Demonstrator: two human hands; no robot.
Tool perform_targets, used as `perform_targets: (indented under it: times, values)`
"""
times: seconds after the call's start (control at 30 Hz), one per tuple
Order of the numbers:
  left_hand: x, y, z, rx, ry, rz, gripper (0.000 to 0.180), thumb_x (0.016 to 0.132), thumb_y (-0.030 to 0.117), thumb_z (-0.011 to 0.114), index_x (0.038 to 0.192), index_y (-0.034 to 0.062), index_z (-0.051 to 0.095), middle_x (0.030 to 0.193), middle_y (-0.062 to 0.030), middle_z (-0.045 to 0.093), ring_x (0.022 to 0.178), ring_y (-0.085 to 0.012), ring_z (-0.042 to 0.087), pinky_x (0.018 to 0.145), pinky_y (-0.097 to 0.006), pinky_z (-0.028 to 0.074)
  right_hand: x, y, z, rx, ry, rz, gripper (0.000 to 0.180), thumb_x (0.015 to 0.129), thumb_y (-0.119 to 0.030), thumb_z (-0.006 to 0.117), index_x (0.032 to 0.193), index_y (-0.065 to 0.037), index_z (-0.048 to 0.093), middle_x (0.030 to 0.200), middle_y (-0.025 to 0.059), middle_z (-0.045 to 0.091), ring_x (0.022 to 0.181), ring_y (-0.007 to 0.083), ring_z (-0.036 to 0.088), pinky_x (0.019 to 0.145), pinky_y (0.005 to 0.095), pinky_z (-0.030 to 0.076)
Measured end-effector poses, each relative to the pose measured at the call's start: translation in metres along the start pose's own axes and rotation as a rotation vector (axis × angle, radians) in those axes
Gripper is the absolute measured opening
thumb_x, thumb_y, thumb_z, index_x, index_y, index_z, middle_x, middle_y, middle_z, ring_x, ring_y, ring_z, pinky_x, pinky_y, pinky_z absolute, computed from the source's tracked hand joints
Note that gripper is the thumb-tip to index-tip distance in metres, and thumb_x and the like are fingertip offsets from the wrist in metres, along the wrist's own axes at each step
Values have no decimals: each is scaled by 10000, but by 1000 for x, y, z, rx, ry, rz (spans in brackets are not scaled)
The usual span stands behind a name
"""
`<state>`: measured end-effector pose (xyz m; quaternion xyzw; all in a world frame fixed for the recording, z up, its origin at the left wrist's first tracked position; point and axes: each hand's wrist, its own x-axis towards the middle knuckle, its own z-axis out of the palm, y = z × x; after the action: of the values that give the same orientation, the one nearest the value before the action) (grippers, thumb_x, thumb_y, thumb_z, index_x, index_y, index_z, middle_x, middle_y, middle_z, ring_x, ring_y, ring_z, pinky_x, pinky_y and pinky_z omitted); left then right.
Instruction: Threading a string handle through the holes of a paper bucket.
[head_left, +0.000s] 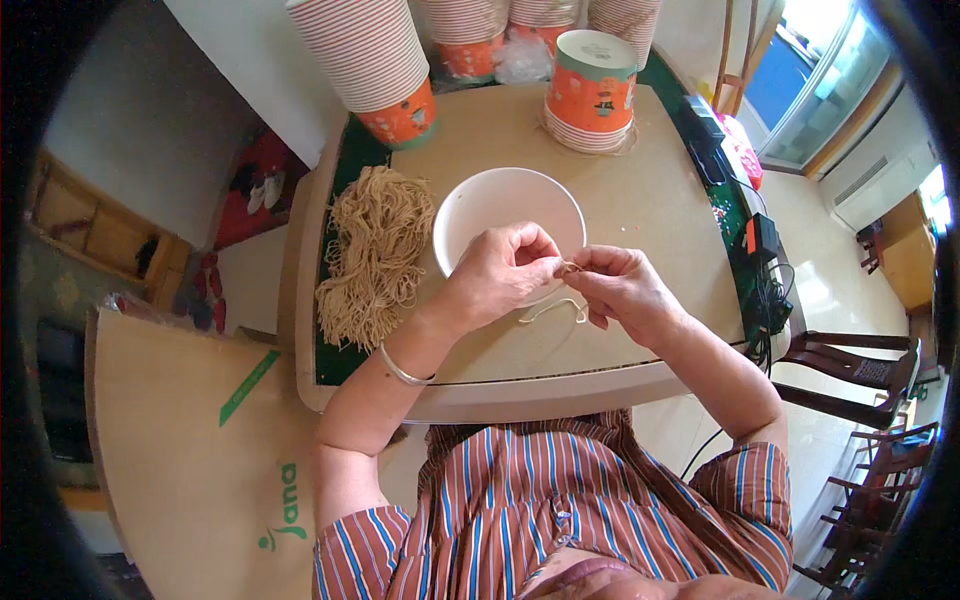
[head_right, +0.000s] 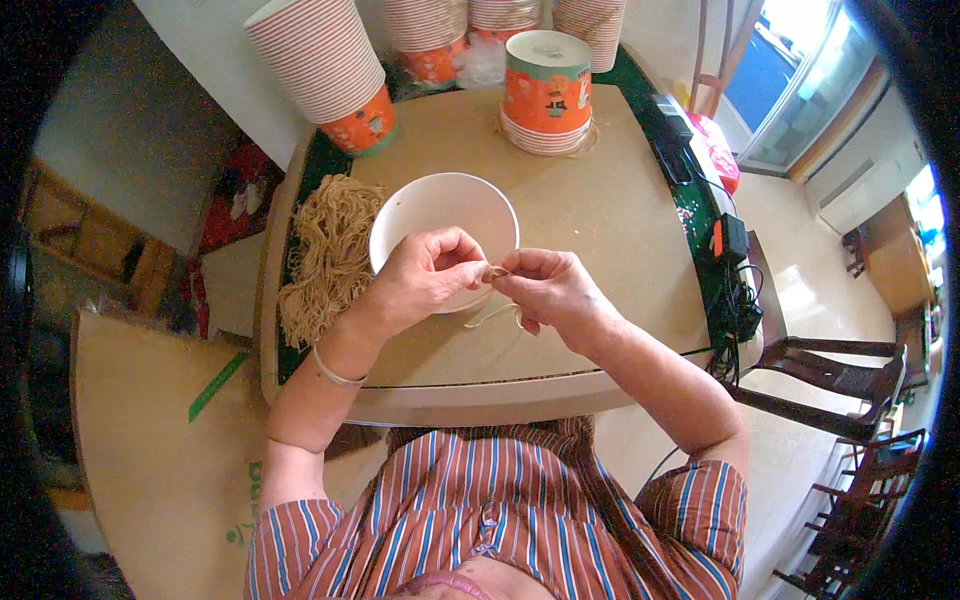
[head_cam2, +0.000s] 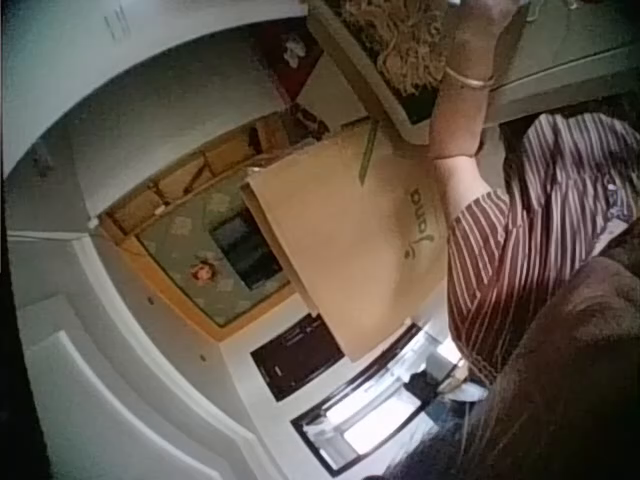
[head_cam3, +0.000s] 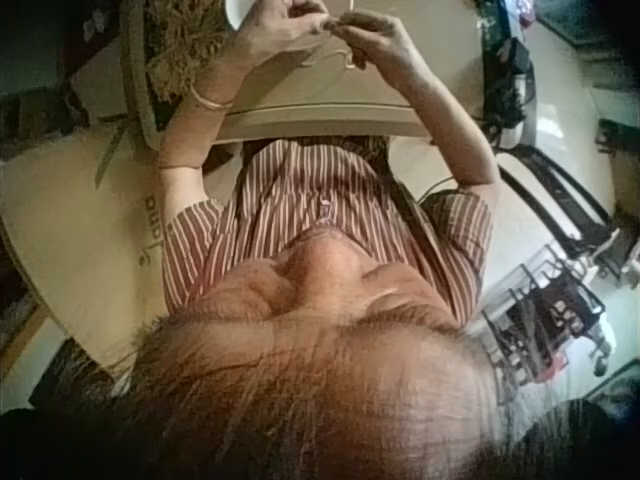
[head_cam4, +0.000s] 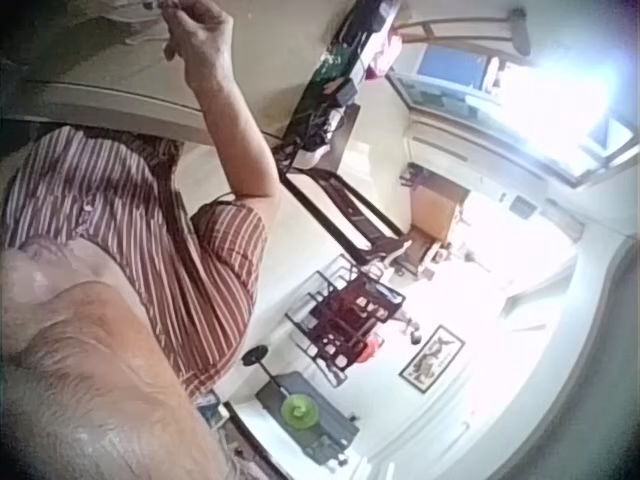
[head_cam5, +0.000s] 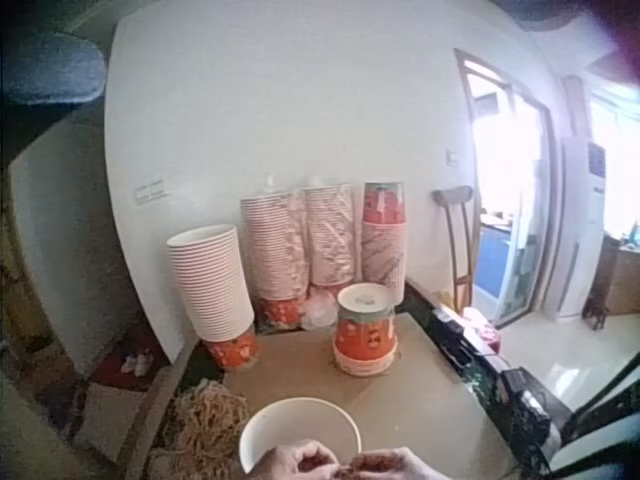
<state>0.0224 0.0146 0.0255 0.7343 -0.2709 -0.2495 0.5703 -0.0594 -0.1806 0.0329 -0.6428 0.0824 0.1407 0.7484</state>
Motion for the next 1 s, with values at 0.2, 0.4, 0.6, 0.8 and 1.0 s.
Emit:
perform_targets:
  times: [0.2,0.4,0.6,0.8,1.0]
  values:
    - [1,-5,0,-65,30,33,108,933,85,703,966,-14,680,863,-21,695,787,-65,618,730,-253,536,1,4,-5,32,-36,-7,182,981,-197,711,1030,-22,726,727,-40,573,534,36,474,469,231,428]
    - [-1,2,-2,-114,-33,1,94,993,89,648,1027,1,651,935,-6,662,875,-70,615,822,-234,535,2,5,-4,26,-37,-18,189,979,-202,715,1033,-21,729,718,-42,568,536,37,479,473,231,432]
    - [-1,-3,1,-60,1,81,116,1008,66,616,1088,-8,655,951,-5,664,887,-78,619,832,-242,538,1,5,-3,64,-27,-14,170,994,-171,687,1064,-22,729,658,-42,525,516,39,442,480,241,436]
    - [-7,-3,0,120,112,70,143,955,77,668,1039,-29,711,896,-58,704,806,-106,643,747,-290,543,4,15,-8,201,-71,-3,158,1011,-154,656,1104,-40,714,632,-38,494,504,53,414,478,253,428]
    - [-9,2,3,137,82,82,168,919,111,731,1015,-26,718,905,-84,692,797,-135,650,732,-302,539,5,25,-7,284,-60,-14,154,1020,-126,634,1134,-47,700,641,-32,509,506,59,420,478,260,431]
